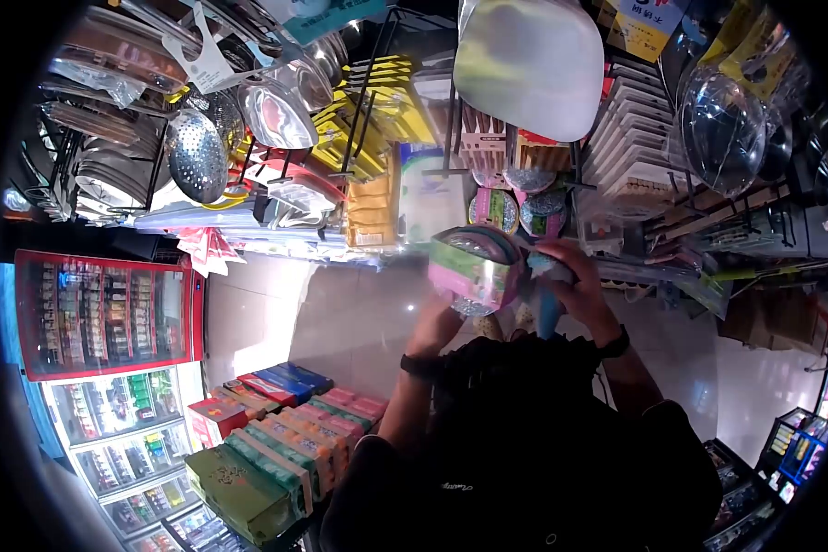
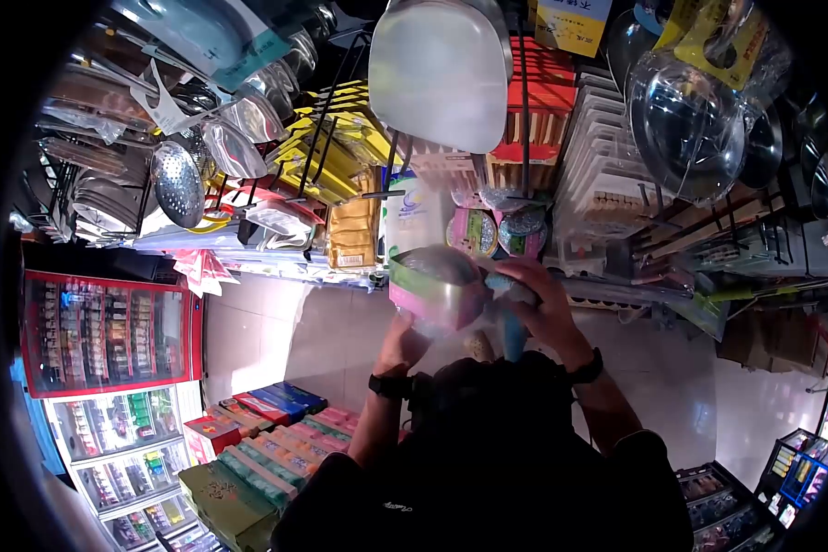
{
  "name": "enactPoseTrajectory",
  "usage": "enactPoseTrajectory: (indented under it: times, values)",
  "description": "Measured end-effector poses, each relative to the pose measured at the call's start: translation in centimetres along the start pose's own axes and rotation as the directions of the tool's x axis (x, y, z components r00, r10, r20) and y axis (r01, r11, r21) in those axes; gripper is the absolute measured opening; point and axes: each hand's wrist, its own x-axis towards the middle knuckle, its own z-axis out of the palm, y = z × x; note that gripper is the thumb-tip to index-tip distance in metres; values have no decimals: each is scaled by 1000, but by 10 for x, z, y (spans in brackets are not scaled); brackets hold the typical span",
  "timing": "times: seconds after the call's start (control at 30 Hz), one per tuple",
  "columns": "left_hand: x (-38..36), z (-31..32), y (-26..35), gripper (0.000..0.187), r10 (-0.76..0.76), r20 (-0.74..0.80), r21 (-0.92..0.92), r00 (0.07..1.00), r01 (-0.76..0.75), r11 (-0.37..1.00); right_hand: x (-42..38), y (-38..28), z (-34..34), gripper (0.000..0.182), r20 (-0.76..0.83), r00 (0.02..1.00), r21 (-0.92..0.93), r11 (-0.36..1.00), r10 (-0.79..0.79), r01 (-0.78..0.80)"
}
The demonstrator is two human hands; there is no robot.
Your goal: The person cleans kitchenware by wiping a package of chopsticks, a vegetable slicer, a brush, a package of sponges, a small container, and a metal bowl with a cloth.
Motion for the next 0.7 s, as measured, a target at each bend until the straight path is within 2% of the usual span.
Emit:
enactPoseTrajectory:
  times: [0.03, 0.1, 0.17, 0.27, 0.3, 0.37, 0.4, 0.43, 0.5, 0.57, 0.67, 0.7]
  values:
    - [0, -17, -9, 58, -30, 53, -89, 998, 35, 995, 8, -15, 1, 48, -38, 999, 72, 997, 19, -16]
    - [3, -32, -20, 59, -20, 65, -193, 998, 32, 981, 14, -23, 1, 47, 40, 998, 155, 987, -41, 34]
    - [4, -33, -24, 71, -17, 8, -135, 1000, 18, 991, 15, -29, -2, 46, 145, 987, 206, 977, -76, 45]
    - [-1, 17, -2, 71, 48, -60, 94, 997, -42, 995, 6, -26, 1, 46, 338, 935, 163, 985, -110, 57]
    - [0, 9, -7, 71, 16, -165, 14, 986, -14, 1000, -2, -18, 3, 47, 373, 923, 140, 989, -95, 45]
    - [8, -40, -24, 71, 60, 110, -221, 992, -34, 975, -5, -6, -7, 48, 404, 912, 165, 986, -69, 2]
    - [8, -42, -25, 72, 76, 168, -249, 983, -32, 968, -3, -4, -11, 48, 422, 905, 177, 984, -59, -18]
    - [9, -44, -27, 74, 91, 225, -277, 970, -26, 961, 2, -8, -18, 47, 398, 917, 123, 991, 1, -54]
    - [11, -47, -28, 80, 90, 344, -347, 934, 37, 937, 5, -9, -26, 45, 175, 984, 164, 984, 38, -67]
    - [6, -51, -26, 84, 16, 264, -166, 964, 29, 986, 13, -21, -35, 40, 3, 993, 222, 968, 120, -118]
    - [2, -9, -23, 83, 55, 132, 18, 990, -58, 998, 21, -24, -39, 40, -192, 981, 166, 984, -26, 58]
    - [0, 3, -22, 86, 42, 120, 32, 992, -46, 998, 25, -31, -41, 41, -153, 983, 109, 987, -101, 118]
